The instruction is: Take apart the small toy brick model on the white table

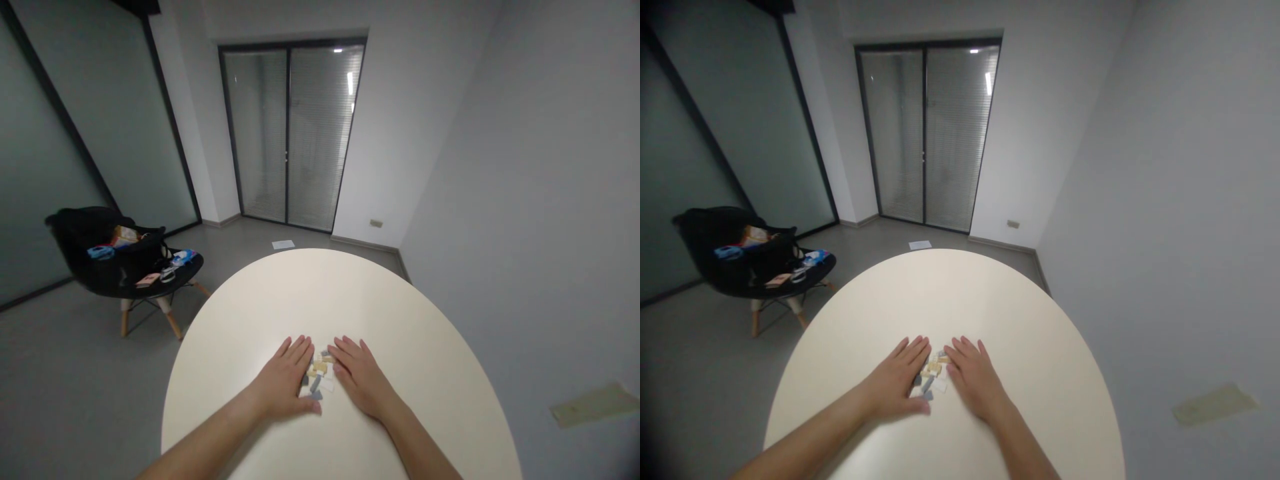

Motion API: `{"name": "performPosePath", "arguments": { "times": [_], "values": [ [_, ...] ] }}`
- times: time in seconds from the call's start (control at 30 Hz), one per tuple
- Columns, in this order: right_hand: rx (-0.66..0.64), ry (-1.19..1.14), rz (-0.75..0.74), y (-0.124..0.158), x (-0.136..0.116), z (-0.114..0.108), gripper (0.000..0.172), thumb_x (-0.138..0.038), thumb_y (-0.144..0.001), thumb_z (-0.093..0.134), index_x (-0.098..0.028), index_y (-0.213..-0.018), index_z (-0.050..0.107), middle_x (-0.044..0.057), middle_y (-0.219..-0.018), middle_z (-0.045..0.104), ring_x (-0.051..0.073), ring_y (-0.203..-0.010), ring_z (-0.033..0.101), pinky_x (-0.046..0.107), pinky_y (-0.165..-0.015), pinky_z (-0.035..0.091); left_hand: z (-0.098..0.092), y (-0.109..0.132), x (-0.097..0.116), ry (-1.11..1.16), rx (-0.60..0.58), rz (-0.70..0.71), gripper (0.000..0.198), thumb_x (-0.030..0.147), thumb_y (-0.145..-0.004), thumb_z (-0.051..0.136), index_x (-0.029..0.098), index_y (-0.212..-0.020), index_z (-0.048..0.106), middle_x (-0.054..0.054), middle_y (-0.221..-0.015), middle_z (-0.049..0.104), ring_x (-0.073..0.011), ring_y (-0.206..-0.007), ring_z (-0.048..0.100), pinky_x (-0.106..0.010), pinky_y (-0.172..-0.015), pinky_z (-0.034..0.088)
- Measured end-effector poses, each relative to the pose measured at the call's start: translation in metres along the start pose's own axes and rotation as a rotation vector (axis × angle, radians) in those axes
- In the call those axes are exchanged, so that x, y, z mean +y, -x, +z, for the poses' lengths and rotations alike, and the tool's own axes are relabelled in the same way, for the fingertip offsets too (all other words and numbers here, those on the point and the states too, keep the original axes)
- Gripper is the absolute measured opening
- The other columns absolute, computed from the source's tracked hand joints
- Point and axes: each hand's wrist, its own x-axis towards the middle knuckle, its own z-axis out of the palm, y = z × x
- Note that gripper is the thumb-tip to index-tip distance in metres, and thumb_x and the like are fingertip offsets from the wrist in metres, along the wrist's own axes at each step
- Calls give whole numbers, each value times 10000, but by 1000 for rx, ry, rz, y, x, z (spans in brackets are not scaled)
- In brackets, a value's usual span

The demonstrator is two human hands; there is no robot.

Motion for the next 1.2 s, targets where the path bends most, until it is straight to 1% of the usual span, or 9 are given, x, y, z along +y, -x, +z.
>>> {"name": "performPosePath", "arguments": {
  "times": [0.13,0.27,0.5,0.6,0.67,0.73,0.87,1.0,1.2],
  "values": [
    [30,-10,-64,5,-4,-6,398,-285,-944,462,-249,-1315,604,79,-1432,529,273,-1361,406,519,-1156,219,0,-4,6,27,6,-6,1060,829,-799,380,102,-1546,189,-196,-1589,178,-344,-1476,143,-499,-1201,88],
    [76,-44,-121,10,-7,-13,299,-259,-919,523,-233,-1154,705,104,-1224,655,250,-1158,546,433,-1044,379,-4,-4,11,69,-25,-3,1072,836,-788,392,106,-1547,188,-201,-1590,163,-338,-1481,123,-494,-1202,83],
    [21,-264,-69,16,-15,-17,162,-218,-863,596,-229,-879,757,46,-961,677,172,-882,612,284,-819,468,-17,-2,18,185,-76,23,1127,810,-710,563,136,-1544,215,-203,-1588,174,-357,-1473,147,-526,-1198,90],
    [-8,-320,-66,16,-13,-15,180,-227,-878,571,-234,-887,751,30,-904,675,147,-767,610,258,-718,476,-23,6,14,229,-72,-26,1143,765,-679,649,130,-1537,240,-209,-1587,192,-380,-1463,180,-540,-1191,132],
    [45,-315,-57,14,-9,-12,231,-248,-913,520,-224,-975,741,54,-944,685,165,-828,625,282,-775,492,-24,16,10,239,-44,-86,1111,700,-679,703,123,-1525,273,-213,-1582,224,-388,-1449,222,-525,-1180,196],
    [135,-263,-43,12,-5,-6,315,-277,-946,463,-194,-1142,696,107,-1106,675,208,-1021,614,344,-930,475,-23,28,6,233,23,-133,981,586,-710,740,145,-1495,350,-199,-1552,315,-377,-1414,302,-497,-1157,269],
    [140,-132,-54,5,-6,6,489,-378,-979,408,-187,-1422,491,128,-1486,451,266,-1381,373,457,-1151,295,-18,49,5,221,161,-182,560,354,-817,663,210,-1344,541,-149,-1387,517,-311,-1257,486,-439,-1077,382],
    [-18,-54,-62,3,-16,7,512,-446,-997,356,-247,-1460,442,69,-1553,360,286,-1451,256,519,-1189,183,-12,53,14,299,173,-197,460,210,-812,620,226,-1269,580,-115,-1247,584,-260,-1132,546,-381,-1009,432],
    [-88,-3,-66,11,-26,-6,481,-400,-994,372,-225,-1426,492,76,-1525,410,278,-1425,314,499,-1186,203,-8,42,28,396,167,-168,345,131,-827,580,251,-1147,624,-65,-1099,620,-219,-1042,558,-316,-932,446]
  ]
}}
